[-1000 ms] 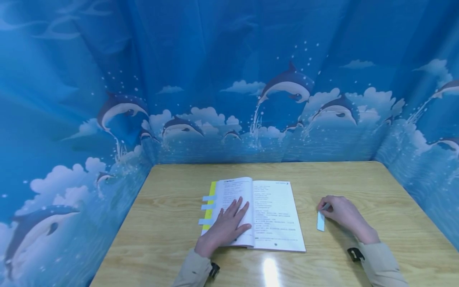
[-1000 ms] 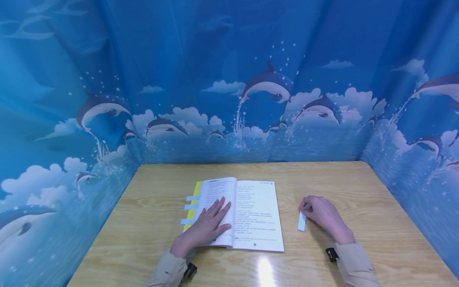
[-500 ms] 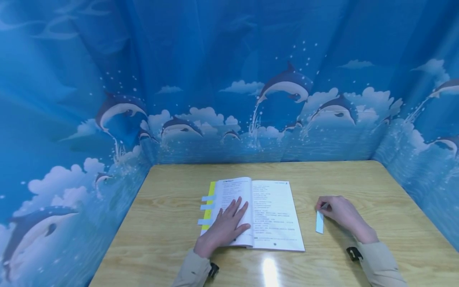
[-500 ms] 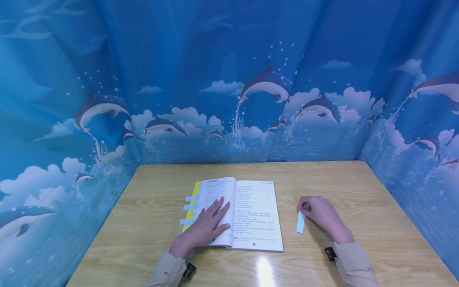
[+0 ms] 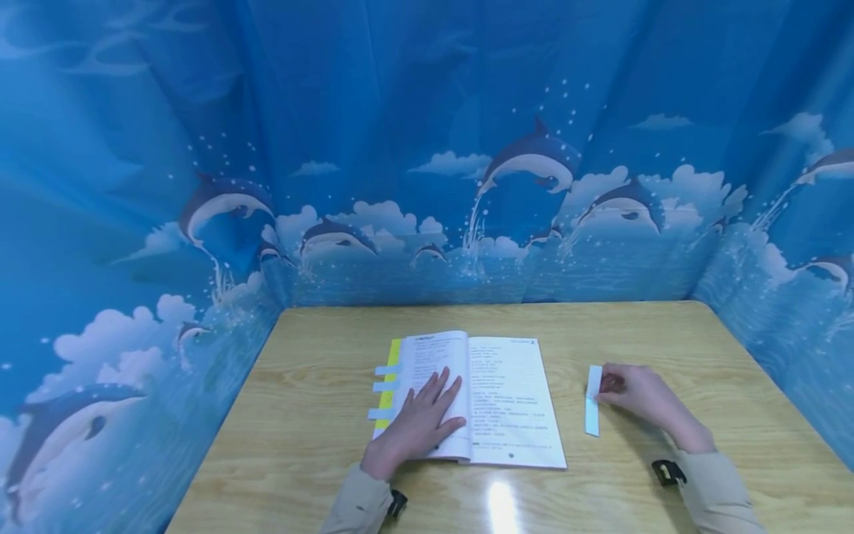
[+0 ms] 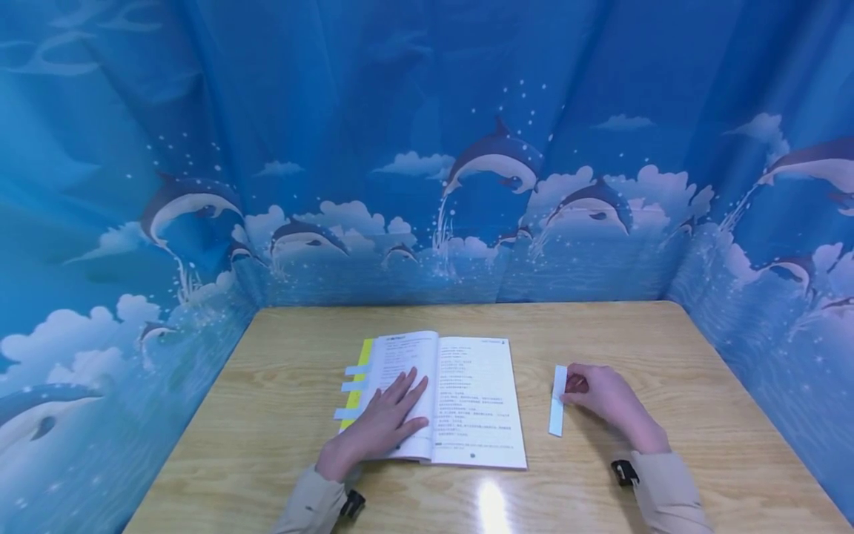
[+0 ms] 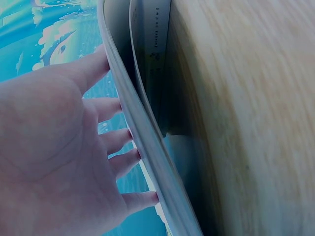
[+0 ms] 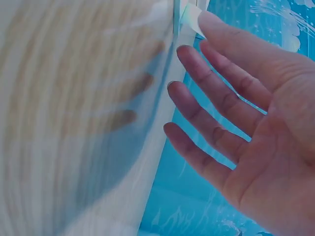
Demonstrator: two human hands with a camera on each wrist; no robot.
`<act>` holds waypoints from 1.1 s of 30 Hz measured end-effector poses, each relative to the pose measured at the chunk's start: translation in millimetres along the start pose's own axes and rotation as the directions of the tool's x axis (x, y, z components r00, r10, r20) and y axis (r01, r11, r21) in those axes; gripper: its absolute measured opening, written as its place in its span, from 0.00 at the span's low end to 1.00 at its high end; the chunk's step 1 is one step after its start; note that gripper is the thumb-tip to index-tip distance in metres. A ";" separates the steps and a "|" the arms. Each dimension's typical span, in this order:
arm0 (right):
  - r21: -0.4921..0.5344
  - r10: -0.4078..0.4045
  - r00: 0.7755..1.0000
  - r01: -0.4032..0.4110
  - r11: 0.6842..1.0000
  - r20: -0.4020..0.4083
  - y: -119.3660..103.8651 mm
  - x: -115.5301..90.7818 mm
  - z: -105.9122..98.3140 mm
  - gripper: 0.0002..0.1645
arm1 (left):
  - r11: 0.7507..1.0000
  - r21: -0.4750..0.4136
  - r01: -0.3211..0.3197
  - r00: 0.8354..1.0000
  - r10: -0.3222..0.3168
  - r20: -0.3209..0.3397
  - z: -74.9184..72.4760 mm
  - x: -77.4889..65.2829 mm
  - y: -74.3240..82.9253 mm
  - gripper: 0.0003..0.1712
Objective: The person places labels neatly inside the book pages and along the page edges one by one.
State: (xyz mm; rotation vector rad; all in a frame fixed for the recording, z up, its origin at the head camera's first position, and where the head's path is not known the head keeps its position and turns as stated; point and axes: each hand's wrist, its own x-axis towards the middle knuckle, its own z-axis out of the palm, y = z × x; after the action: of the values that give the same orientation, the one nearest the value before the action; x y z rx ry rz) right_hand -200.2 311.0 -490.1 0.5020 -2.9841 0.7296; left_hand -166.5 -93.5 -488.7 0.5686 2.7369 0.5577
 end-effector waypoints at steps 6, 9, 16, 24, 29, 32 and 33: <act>-0.029 0.013 0.999 -0.012 0.999 0.043 -5.7 2.1 3.2 0.14 | 1.000 0.000 0.002 1.000 -0.002 0.000 0.1 0.4 -0.2 0.39; -0.056 0.024 0.999 -0.021 0.998 0.036 -9.8 3.2 4.8 0.13 | 1.000 -0.003 0.001 1.000 -0.001 -0.004 -0.1 0.2 -0.1 0.39; -0.087 0.032 0.999 -0.031 0.996 0.008 -11.4 4.4 6.1 0.10 | 1.000 -0.003 -0.008 1.000 0.008 -0.008 0.2 0.1 -0.7 0.39; -0.094 0.023 1.000 -0.023 0.995 -0.007 -8.8 4.9 8.0 0.08 | 1.000 0.005 -0.015 1.000 0.015 -0.014 -0.3 -0.3 -0.4 0.39; -0.109 0.058 0.998 -0.057 0.992 0.006 -10.4 5.5 6.9 0.08 | 1.000 0.001 -0.021 1.000 0.021 -0.018 -1.4 -1.2 0.1 0.39; -0.115 0.048 0.999 -0.048 0.992 -0.004 -11.1 5.1 6.8 0.08 | 1.000 0.001 -0.022 1.000 0.022 -0.021 -1.3 -1.5 0.0 0.39; -0.117 0.041 0.999 -0.042 0.992 -0.007 -11.1 5.0 6.9 0.08 | 1.000 0.002 -0.021 1.000 0.021 -0.020 -1.1 -1.4 -0.2 0.39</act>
State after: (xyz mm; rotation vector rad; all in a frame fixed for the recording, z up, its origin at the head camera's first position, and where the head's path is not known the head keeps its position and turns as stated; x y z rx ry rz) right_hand -201.1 297.0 -490.8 0.4326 -3.0189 0.5525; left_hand -165.7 -94.6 -487.5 0.5966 2.7536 0.5693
